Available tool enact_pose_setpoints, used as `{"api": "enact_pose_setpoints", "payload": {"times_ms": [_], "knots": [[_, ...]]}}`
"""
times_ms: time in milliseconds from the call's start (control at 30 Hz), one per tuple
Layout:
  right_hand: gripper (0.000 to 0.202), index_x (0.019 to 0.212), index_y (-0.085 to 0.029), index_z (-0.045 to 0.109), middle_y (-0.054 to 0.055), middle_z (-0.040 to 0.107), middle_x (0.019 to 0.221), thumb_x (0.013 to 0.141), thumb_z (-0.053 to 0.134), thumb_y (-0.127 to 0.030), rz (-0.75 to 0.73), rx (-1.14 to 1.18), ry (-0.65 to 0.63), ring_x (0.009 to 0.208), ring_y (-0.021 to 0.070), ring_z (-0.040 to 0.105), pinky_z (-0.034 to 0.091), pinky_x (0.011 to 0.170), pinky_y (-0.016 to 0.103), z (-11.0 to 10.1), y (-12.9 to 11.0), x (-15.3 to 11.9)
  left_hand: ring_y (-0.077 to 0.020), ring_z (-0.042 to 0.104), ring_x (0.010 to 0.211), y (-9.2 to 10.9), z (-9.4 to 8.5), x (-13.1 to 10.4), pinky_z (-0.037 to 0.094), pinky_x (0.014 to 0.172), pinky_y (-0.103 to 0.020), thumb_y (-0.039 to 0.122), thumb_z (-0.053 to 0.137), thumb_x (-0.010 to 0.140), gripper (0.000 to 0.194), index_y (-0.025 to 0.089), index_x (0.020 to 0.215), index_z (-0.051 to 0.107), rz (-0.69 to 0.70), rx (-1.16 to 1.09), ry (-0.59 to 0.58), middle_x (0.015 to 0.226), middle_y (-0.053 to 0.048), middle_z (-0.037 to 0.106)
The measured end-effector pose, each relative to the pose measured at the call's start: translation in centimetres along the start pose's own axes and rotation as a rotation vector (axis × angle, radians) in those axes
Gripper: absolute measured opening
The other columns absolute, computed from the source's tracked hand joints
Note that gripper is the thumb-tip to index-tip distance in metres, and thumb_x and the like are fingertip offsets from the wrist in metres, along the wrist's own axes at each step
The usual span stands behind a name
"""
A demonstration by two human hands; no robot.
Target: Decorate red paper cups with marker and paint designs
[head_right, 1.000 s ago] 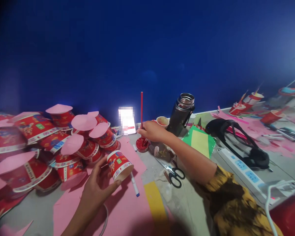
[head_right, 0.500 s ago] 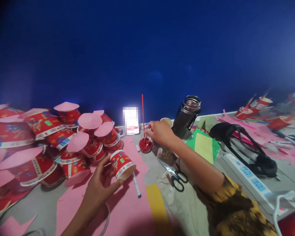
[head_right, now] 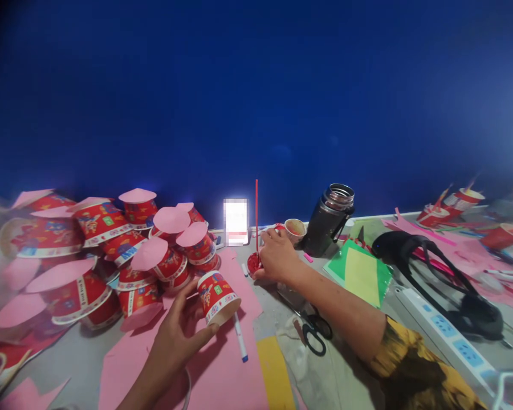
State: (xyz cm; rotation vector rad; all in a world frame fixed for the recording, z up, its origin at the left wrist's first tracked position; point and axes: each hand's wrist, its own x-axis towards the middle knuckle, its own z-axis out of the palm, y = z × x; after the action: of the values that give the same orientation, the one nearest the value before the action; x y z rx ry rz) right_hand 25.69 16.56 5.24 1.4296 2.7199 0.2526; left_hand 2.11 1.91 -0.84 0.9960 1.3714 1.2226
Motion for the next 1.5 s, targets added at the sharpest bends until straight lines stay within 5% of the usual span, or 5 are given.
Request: {"api": "enact_pose_setpoints", "payload": {"times_ms": [600,833,1133,1367,1500], "knots": [[0.049,0.127,-0.018,0.076,0.018,0.075,0.136,0.095,0.079,-0.054,0.145,0.123,0.165,0.123,0.0382,0.065,0.049,0.098,0.046,-2.0,3.2,-1.3,-0.0393,0.071,0.131,1.2,0.9,-0.1,0.062,0.107,-0.056,0.042,0.094,0.064,0.094,0.026,0.147,0.053,0.000,0.006,0.079,0.144,-0.017,0.070],[0.041,0.091,-0.024,0.071,0.000,0.074,0.071,0.116,0.042,-0.040,0.014,0.643,0.328,0.063,0.0180,0.068,0.044,0.066,0.031,-1.3,-2.1,-9.0,-0.0376,0.069,0.135,2.0,1.8,-0.4,0.062,0.107,-0.049,0.035,0.090,0.063,0.097,0.024,0.149,0.047,0.000,-0.017,-0.016,0.149,-0.018,0.065],[0.018,0.119,-0.022,0.070,0.006,0.079,0.087,0.106,0.065,-0.034,-0.109,0.770,0.583,0.075,0.0234,0.073,0.055,0.070,0.036,4.6,-6.1,-10.3,-0.0358,0.059,0.143,1.2,1.2,-0.9,0.051,0.120,-0.051,0.019,0.076,0.066,0.086,0.025,0.148,0.052,0.198,0.159,-0.034,0.157,-0.014,0.054],[0.119,0.172,-0.022,0.024,0.022,0.062,0.155,0.082,0.090,-0.062,-0.226,0.771,0.525,0.137,0.0425,0.062,0.055,0.112,0.062,6.1,-6.3,-10.2,-0.0343,0.045,0.153,-0.1,0.6,-1.8,0.038,0.130,-0.056,0.005,0.060,0.072,0.089,0.027,0.157,0.045,0.567,0.578,-0.186,0.156,-0.014,0.045],[0.134,0.175,-0.024,0.016,0.022,0.057,0.161,0.075,0.096,-0.062,-0.277,0.775,0.485,0.146,0.0426,0.055,0.048,0.121,0.062,5.8,-6.6,-10.2,-0.0343,0.042,0.155,0.2,1.0,-2.3,0.036,0.132,-0.056,0.006,0.061,0.078,0.087,0.027,0.160,0.040,0.632,0.655,-0.275,0.158,-0.015,0.044]]}}
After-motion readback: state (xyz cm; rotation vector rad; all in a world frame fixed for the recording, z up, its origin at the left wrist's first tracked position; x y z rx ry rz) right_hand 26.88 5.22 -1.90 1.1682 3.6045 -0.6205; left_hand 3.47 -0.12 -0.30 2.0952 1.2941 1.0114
